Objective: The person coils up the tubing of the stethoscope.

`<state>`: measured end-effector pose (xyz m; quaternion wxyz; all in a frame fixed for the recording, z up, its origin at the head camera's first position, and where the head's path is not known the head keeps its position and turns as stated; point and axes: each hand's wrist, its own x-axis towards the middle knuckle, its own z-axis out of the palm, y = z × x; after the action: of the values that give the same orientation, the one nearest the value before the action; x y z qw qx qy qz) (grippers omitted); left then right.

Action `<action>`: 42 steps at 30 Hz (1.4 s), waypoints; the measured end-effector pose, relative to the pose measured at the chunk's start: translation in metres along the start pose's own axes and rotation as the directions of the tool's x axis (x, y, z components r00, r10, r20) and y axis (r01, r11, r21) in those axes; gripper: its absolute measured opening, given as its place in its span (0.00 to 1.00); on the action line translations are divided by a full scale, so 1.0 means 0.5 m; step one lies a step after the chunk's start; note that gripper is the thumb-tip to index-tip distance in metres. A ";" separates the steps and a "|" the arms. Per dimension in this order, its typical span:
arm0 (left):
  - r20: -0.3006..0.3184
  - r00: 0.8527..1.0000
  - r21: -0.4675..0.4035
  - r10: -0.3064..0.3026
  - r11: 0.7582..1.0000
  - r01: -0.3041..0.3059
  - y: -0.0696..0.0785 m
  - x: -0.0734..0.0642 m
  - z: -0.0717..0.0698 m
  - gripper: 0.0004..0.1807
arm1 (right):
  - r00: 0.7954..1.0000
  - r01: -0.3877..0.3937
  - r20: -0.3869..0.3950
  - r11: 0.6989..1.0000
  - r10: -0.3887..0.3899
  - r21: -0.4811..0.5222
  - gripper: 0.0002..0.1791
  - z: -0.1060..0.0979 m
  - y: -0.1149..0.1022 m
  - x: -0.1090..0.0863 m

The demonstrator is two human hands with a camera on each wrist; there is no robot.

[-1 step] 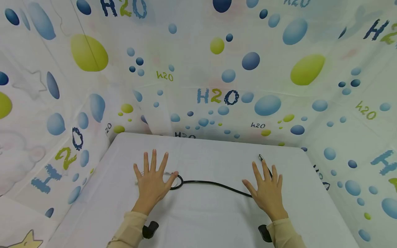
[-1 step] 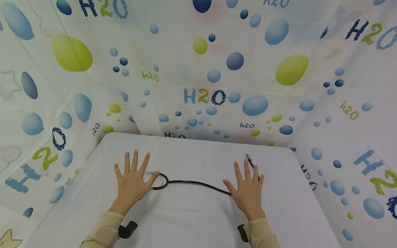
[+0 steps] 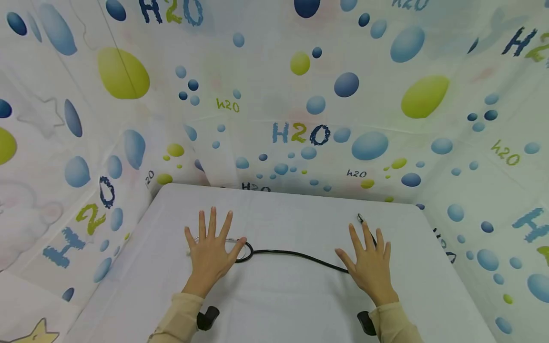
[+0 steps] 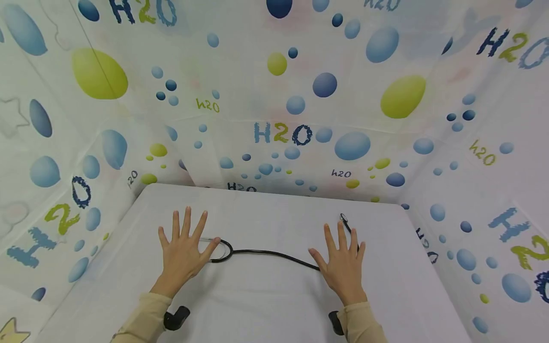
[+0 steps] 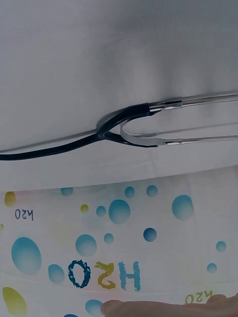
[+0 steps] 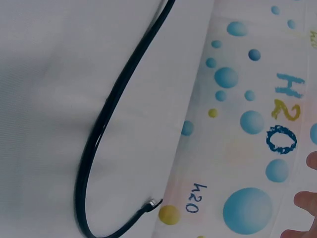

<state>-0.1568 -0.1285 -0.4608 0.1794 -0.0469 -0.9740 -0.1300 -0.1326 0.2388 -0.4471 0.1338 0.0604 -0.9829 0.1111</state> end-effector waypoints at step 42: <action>0.364 0.923 -0.091 0.121 0.991 -0.094 -0.030 -0.017 0.103 0.23 | 0.972 0.158 -0.201 0.971 -0.121 0.181 0.17 0.129 0.018 0.024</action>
<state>-0.1681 -0.1293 -0.5141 -0.0017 -0.1304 -0.9810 -0.1435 -0.1617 0.2315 -0.5060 0.2271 0.1317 -0.9434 0.2026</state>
